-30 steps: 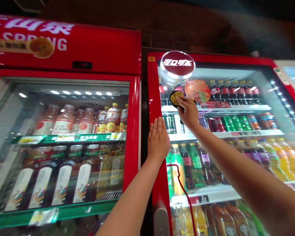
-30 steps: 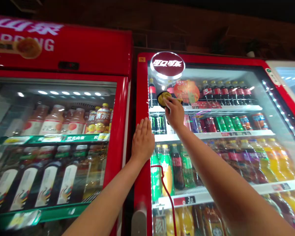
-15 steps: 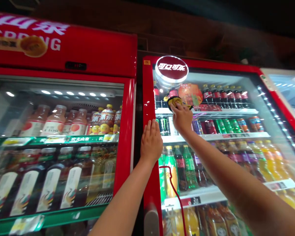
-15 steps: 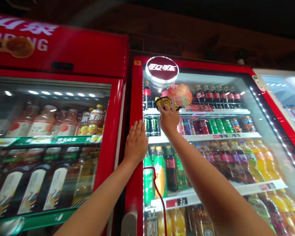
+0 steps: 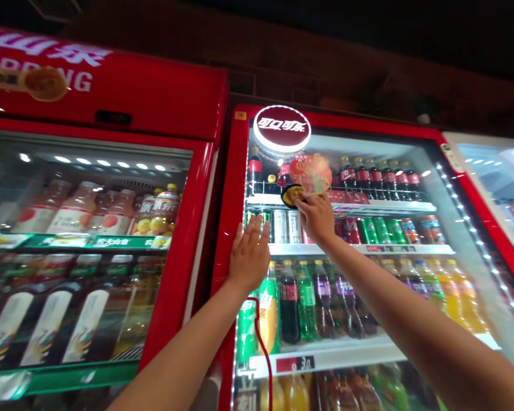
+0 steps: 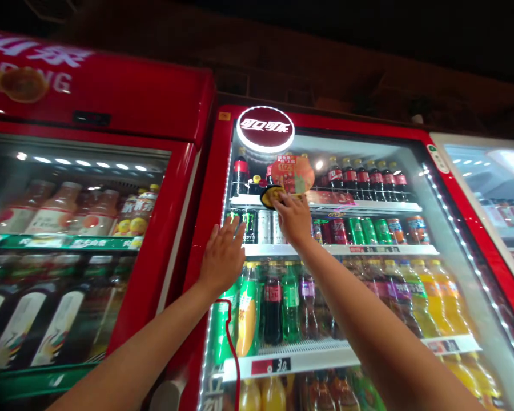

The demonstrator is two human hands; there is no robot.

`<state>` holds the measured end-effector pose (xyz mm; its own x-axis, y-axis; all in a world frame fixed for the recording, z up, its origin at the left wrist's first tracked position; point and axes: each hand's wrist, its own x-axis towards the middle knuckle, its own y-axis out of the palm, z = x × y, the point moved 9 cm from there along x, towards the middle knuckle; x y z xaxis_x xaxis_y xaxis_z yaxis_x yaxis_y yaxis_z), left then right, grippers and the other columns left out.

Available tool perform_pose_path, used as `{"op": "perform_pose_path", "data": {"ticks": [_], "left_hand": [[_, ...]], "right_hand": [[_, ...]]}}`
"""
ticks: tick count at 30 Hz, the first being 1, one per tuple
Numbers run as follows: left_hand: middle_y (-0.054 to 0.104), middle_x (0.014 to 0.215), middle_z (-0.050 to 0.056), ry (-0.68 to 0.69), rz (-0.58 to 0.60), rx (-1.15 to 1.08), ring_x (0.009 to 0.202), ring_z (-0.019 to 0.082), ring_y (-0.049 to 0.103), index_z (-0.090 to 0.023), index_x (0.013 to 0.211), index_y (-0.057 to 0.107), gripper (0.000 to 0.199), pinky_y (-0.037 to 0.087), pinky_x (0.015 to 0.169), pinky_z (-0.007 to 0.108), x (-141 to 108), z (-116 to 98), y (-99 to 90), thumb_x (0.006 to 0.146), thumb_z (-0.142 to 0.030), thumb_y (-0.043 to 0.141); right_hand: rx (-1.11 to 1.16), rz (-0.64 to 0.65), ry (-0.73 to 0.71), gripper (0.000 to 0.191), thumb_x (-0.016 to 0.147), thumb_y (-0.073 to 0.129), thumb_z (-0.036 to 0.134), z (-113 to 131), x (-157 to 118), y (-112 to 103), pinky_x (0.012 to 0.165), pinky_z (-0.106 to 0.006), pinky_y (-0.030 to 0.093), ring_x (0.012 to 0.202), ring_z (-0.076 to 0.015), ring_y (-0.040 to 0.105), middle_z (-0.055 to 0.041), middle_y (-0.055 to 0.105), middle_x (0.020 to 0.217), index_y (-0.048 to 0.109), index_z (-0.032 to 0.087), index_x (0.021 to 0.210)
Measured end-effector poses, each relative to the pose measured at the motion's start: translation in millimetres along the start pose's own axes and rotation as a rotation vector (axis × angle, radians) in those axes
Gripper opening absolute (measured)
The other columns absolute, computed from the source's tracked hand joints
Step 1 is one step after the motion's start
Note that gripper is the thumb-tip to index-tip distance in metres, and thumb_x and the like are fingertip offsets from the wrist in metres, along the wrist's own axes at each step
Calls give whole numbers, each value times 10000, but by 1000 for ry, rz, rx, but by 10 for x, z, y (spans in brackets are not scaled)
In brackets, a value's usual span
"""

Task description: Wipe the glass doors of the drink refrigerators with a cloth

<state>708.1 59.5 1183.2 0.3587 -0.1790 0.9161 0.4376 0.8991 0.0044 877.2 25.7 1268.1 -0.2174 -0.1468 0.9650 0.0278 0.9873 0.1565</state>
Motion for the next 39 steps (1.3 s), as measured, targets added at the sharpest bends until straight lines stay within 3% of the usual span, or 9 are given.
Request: {"op": "perform_pose_path", "data": {"ticks": [4,9,15,18,23,30,35,37,39], "left_hand": [[363,1620,121,103,20,-32,1537,269,241,-146,1514,394,567,222,1270,502,181,-524,127,961,-239,479],[351,1627,117,70,38,-98,1541,270,230,-146,1516,377,564,240,1266,499,377,-936,248,975,-275,466],[329,1638,115,60,59,-127,1548,267,204,-90,1506,383,571,197,1283,472,563,-1291,427,969,-274,446],[307,1647,113,32,58,-123,1553,258,184,-98,1519,368,589,204,1280,467,598,-1378,530,969,-294,439],[240,1669,118,30,67,-106,1563,253,130,-104,1567,273,634,179,1283,479,559,-1421,611,986,-317,408],[231,1673,118,25,86,-106,1568,259,84,-103,1567,273,628,140,1290,478,556,-1432,626,990,-321,392],[216,1679,112,12,85,-101,1569,250,85,-129,1587,203,659,122,1294,463,560,-1438,627,992,-326,407],[207,1680,117,14,90,-91,1567,255,95,-124,1584,203,653,119,1294,467,562,-1441,624,996,-328,397],[209,1679,120,24,89,-83,1566,262,100,-116,1583,201,660,119,1293,475,566,-1446,616,990,-322,404]], "right_hand": [[11,56,-105,395,988,483,215,-144,190,49,1002,-406,448,1185,-261,605,-80,634,1395,663,281,1333],[-128,-3,280,429,975,471,218,-983,40,-99,922,-456,461,1146,-322,617,-147,613,1406,635,226,1371],[-8,33,33,430,968,453,184,-739,-107,-21,973,-429,445,1211,-283,586,-58,624,1411,677,296,1317],[-18,51,-4,436,967,469,188,-863,36,-18,988,-411,448,1241,-275,574,-34,599,1443,653,303,1346],[-87,-20,329,446,959,457,182,-1450,-80,-154,934,-443,479,1190,-304,612,-63,603,1435,654,282,1346],[55,-11,-4,459,921,474,137,-1051,-164,-72,1025,-439,444,1313,-277,534,37,626,1407,725,370,1227],[-67,-84,312,464,947,446,166,-1599,-213,-175,984,-494,445,1268,-327,550,-36,603,1436,680,341,1307],[-108,-78,342,495,942,453,161,-1563,-241,-176,995,-533,422,1326,-365,492,-54,556,1485,630,334,1371],[-98,-14,184,526,940,463,150,-1274,-178,-93,1049,-546,380,1417,-368,387,-19,498,1537,591,355,1407]]}}
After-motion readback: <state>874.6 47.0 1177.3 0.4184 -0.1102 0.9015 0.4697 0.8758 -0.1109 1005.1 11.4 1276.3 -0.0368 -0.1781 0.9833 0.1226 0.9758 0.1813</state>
